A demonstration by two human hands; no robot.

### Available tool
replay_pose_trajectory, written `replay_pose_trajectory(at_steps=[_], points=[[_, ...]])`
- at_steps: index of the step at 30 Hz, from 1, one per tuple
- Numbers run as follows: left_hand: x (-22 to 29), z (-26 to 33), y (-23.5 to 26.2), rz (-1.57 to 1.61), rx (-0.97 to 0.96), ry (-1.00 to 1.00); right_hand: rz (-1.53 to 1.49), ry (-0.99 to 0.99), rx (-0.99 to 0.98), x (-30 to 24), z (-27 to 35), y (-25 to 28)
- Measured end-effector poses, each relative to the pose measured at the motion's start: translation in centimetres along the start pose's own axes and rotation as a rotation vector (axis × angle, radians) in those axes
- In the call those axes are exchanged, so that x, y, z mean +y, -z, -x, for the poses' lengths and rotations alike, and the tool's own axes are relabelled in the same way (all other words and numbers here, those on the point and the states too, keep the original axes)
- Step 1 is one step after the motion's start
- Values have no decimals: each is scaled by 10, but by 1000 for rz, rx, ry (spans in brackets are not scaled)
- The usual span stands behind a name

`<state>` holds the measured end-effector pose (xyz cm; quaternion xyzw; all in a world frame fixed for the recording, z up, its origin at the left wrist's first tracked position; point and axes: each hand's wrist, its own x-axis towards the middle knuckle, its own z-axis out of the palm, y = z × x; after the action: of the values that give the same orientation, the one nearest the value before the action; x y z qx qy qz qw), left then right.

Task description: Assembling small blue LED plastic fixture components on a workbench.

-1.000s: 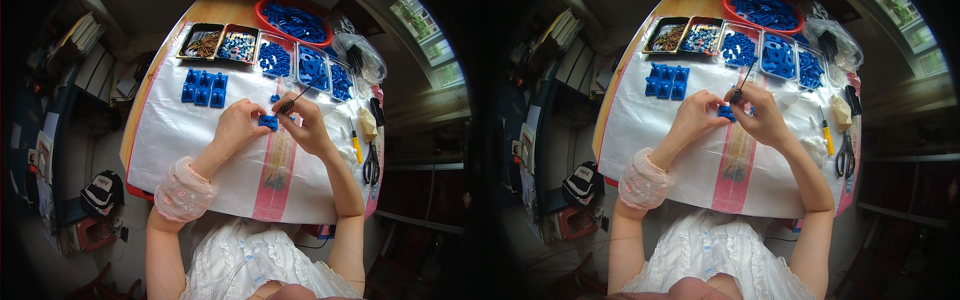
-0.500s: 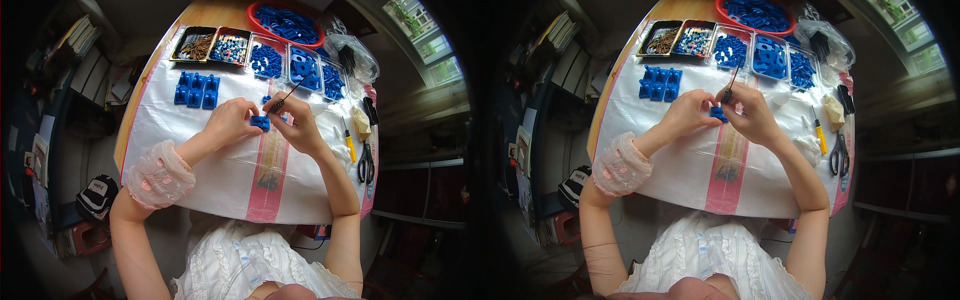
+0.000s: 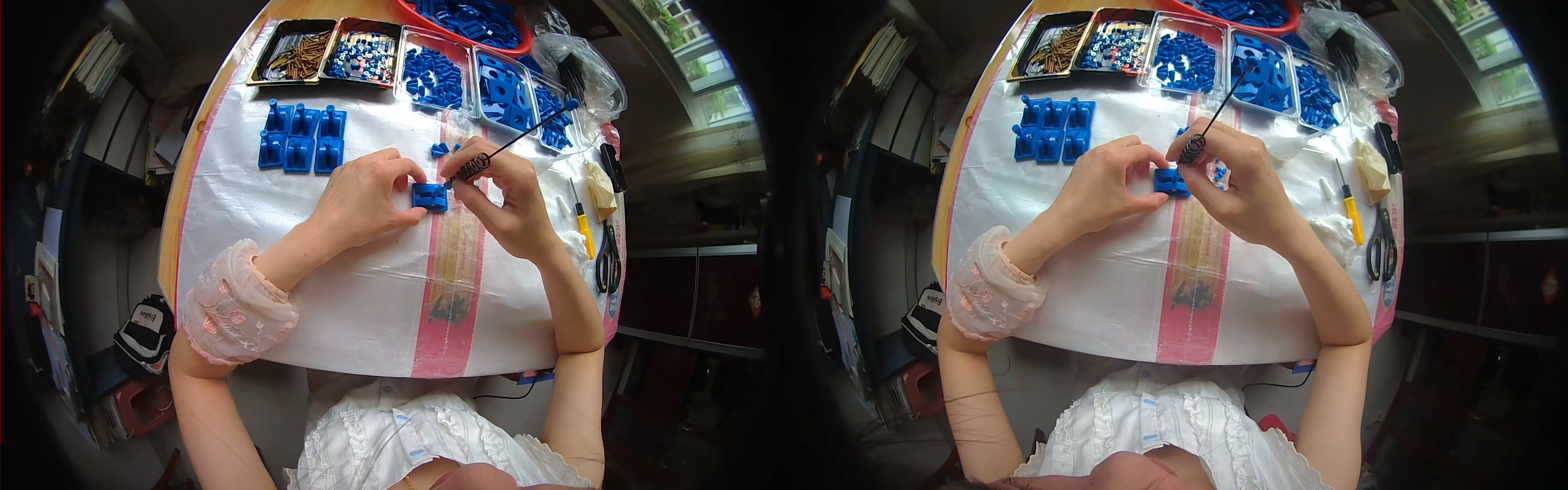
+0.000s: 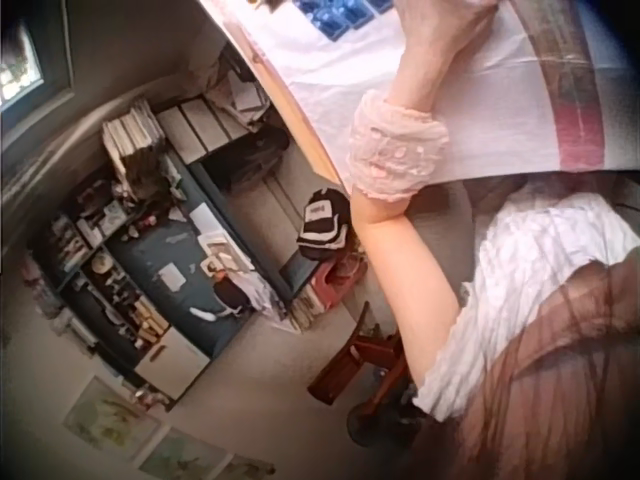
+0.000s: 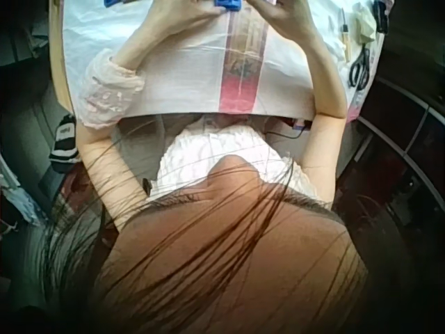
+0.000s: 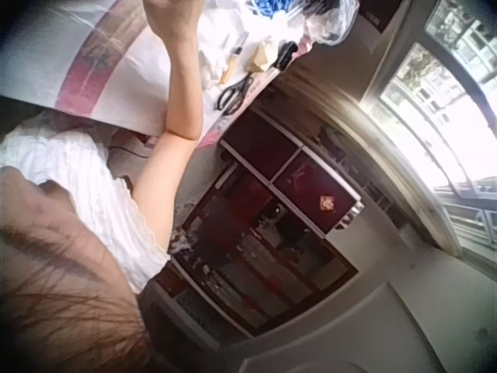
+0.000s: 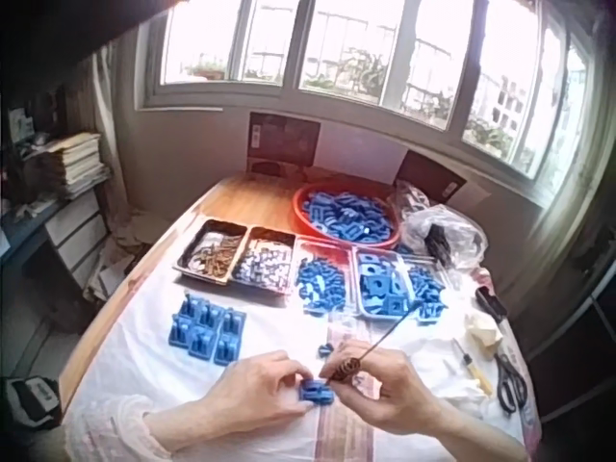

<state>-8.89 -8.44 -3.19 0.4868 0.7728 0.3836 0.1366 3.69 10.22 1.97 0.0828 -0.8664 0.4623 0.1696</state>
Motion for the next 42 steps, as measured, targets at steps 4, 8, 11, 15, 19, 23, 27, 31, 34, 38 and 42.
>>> replay_pose_trajectory(at_steps=[4,8,11,15,19,23,27,31,34,38,42], points=[[-5,-1,3,31,-18,-3,26,33,-13,-1,-2,-1],[-9,-1,1,59,-6,-34,35,4,-3,-3,0,-1],[-9,-1,0,106,25,-40,38,-29,-17,-6,0,3],[-13,-1,-2,88,42,-58,29,-73,-12,-8,2,2],[-15,-1,-2,81,41,-59,9,-96,-1,-9,1,0],[-14,-1,-2,93,36,-53,30,-78,-3,-7,2,2],[-13,0,-1,88,31,-47,8,-91,-2,-7,2,1],[-13,-1,-3,80,24,-41,25,-81,5,-8,2,1],[-12,0,0,65,2,-26,11,-76,2,-11,1,-1],[-13,-1,-2,75,12,-34,-15,-97,13,-9,2,0],[-11,-1,-1,66,10,-31,34,-41,0,-7,1,1]])
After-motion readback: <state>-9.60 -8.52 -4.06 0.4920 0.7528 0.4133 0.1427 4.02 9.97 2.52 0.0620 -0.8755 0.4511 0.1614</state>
